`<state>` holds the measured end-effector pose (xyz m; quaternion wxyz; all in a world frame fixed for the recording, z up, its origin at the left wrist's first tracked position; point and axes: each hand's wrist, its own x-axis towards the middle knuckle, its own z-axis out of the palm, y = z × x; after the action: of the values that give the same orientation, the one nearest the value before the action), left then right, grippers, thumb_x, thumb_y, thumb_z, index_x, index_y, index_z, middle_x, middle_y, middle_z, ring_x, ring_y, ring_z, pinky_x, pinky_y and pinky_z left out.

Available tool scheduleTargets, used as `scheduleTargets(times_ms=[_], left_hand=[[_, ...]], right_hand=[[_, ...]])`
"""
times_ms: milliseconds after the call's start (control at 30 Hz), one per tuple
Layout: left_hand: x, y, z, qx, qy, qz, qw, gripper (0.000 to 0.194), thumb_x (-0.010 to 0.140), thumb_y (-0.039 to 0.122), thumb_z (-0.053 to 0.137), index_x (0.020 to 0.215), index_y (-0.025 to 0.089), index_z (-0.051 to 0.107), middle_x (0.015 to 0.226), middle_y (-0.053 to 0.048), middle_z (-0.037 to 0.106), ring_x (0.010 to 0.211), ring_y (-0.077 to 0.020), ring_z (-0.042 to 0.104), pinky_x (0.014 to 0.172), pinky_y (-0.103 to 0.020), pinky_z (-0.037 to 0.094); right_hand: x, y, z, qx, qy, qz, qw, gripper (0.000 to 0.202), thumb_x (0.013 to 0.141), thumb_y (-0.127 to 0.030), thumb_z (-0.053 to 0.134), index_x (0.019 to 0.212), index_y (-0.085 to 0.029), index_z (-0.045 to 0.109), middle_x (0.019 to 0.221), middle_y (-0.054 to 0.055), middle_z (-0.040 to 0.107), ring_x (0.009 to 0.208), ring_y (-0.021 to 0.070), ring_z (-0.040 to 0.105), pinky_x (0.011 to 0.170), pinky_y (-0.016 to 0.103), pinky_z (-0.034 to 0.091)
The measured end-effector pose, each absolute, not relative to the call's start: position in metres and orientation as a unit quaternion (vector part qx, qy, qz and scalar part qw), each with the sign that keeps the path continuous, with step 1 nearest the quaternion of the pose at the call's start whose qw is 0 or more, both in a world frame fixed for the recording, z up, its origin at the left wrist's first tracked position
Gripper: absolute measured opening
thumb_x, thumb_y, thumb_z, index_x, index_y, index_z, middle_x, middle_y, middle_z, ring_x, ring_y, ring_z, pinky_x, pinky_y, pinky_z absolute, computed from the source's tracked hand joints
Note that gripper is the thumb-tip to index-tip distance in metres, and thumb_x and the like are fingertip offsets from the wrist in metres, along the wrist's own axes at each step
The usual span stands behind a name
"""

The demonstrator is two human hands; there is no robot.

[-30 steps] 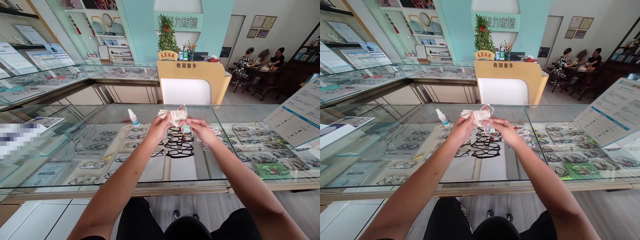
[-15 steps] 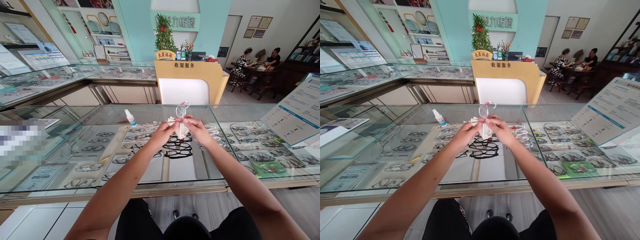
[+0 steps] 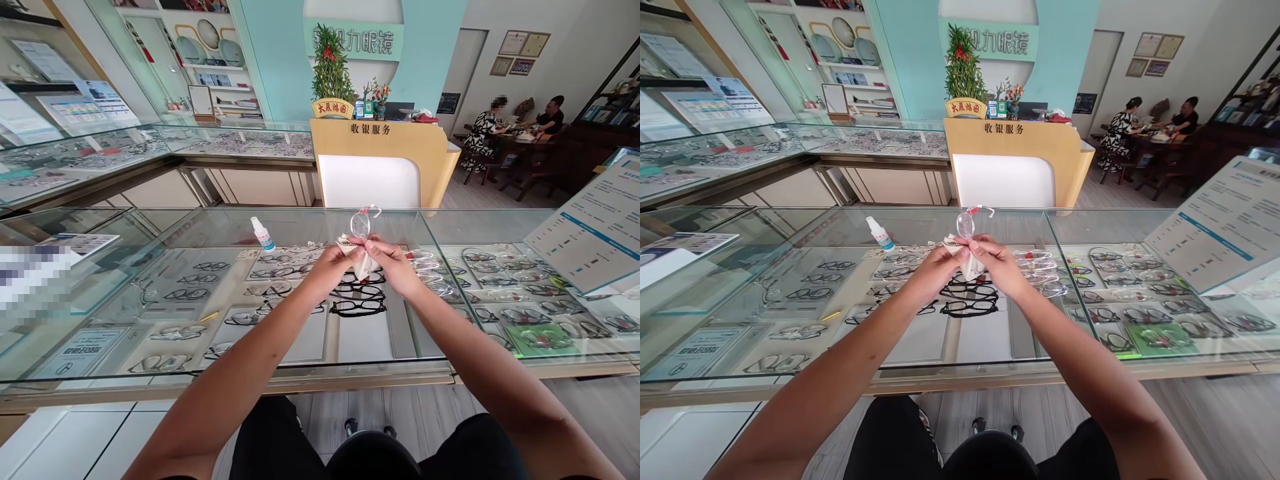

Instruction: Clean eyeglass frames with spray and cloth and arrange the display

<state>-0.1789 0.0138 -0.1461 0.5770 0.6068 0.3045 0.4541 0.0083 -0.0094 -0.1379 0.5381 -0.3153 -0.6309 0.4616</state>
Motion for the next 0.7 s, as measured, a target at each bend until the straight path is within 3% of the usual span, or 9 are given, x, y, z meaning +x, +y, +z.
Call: scheduleTargets(times_ms=[233, 467, 700], left_hand=[[-0.174, 0.011, -0.149, 0.582, 0.265, 0.435, 0.633, 0.064, 0.083, 0.082, 0.091, 0.092, 0.019, 0.078, 0.082, -0.005, 0.075, 0.079, -0.0223, 0.071, 0.079, -0.039, 0.058], [-0.170, 0.007, -0.147, 0.549, 0.253, 0.457, 0.652, 0.065, 0.081, 0.078, 0.095, 0.109, 0.021, 0.080, 0.091, -0.004, 0.076, 0.084, -0.0220, 0.070, 0.079, -0.039, 0.059], [-0.168, 0.003, -0.146, 0.557, 0.271, 0.464, 0.633, 0.066, 0.079, 0.080, 0.095, 0.100, 0.019, 0.081, 0.087, -0.004, 0.075, 0.078, -0.0191, 0.067, 0.074, -0.035, 0.055]], right_hand=[[0.006, -0.012, -0.135, -0.319, -0.602, 0.489, 0.545, 0.050, 0.097, -0.074, 0.079, 0.116, -0.030, 0.095, 0.118, 0.005, 0.070, 0.109, 0.0229, 0.062, 0.094, 0.034, 0.053], [0.004, -0.010, -0.136, -0.319, -0.581, 0.509, 0.548, 0.040, 0.093, -0.063, 0.078, 0.091, -0.024, 0.086, 0.122, 0.005, 0.072, 0.109, 0.0237, 0.063, 0.089, 0.033, 0.052], [0.004, -0.012, -0.135, -0.307, -0.564, 0.539, 0.544, 0.043, 0.091, -0.065, 0.084, 0.110, -0.026, 0.093, 0.123, 0.005, 0.072, 0.099, 0.0205, 0.063, 0.084, 0.032, 0.054]])
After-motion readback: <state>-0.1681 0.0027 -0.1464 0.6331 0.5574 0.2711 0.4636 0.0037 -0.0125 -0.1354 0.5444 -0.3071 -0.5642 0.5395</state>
